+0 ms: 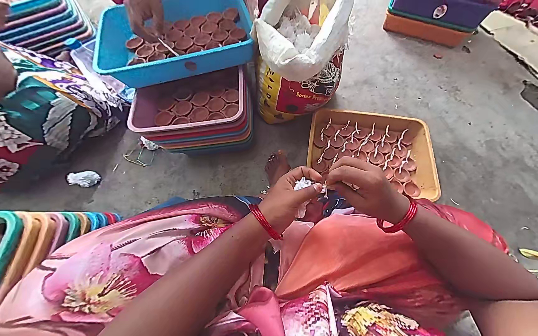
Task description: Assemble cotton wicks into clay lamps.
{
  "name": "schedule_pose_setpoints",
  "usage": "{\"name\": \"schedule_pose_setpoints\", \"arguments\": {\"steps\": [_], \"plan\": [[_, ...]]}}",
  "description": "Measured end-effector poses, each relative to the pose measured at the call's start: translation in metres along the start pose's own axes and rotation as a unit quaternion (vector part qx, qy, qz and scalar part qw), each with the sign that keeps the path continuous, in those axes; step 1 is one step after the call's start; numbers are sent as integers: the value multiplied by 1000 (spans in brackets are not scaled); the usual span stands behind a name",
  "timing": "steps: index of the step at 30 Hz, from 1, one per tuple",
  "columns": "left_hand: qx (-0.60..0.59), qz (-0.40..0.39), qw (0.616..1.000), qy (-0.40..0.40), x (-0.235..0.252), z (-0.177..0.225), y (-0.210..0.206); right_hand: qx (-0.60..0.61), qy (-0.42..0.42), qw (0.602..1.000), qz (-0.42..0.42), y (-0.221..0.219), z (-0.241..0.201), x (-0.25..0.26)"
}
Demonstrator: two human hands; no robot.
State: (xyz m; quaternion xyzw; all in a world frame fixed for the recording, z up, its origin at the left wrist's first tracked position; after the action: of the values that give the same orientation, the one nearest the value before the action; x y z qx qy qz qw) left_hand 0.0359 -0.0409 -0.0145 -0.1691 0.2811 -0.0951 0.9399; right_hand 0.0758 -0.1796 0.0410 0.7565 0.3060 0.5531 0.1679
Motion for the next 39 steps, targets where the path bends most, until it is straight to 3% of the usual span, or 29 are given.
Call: {"name": "schedule_pose_setpoints", "arguments": {"steps": [2, 7, 12, 21, 30, 32, 35, 39], "plan": [[71, 11, 997, -4, 2, 3, 6, 21, -26, 999, 8, 6, 6, -1], [148, 146, 978, -13, 5, 9, 28, 65, -55, 996, -11, 12, 11, -3], [217, 42, 975, -29, -3, 14, -2, 53, -33, 998, -21, -1, 6, -2], [233, 33, 968, -84, -3, 13, -2, 137, -27, 990, -3, 0, 6, -2], [328, 32, 937, -113, -3, 14, -6, -40, 81, 995, -37, -2, -7, 0], [397, 30, 910, -118, -4, 14, -11, -74, 91, 992, -38, -4, -7, 0], [533, 50, 838, -108, -5, 10, -19, -104, 65, 991, -45, -3, 6, -4], [644, 44, 763, 22, 3, -2, -14, -97, -55, 990, -87, 12, 60, -18]]}}
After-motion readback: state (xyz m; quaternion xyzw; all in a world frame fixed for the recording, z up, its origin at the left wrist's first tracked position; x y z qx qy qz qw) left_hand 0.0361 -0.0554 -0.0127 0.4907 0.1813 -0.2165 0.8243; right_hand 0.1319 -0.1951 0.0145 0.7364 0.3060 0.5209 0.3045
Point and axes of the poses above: each hand's wrist, its own x-axis towards the middle knuckle, its own y-axis out of the back of the hand, z = x × y, the point moved 7 cm from there along x, towards the middle knuckle, and after that the axes turned 13 degrees about y, right-handed, at the moved point
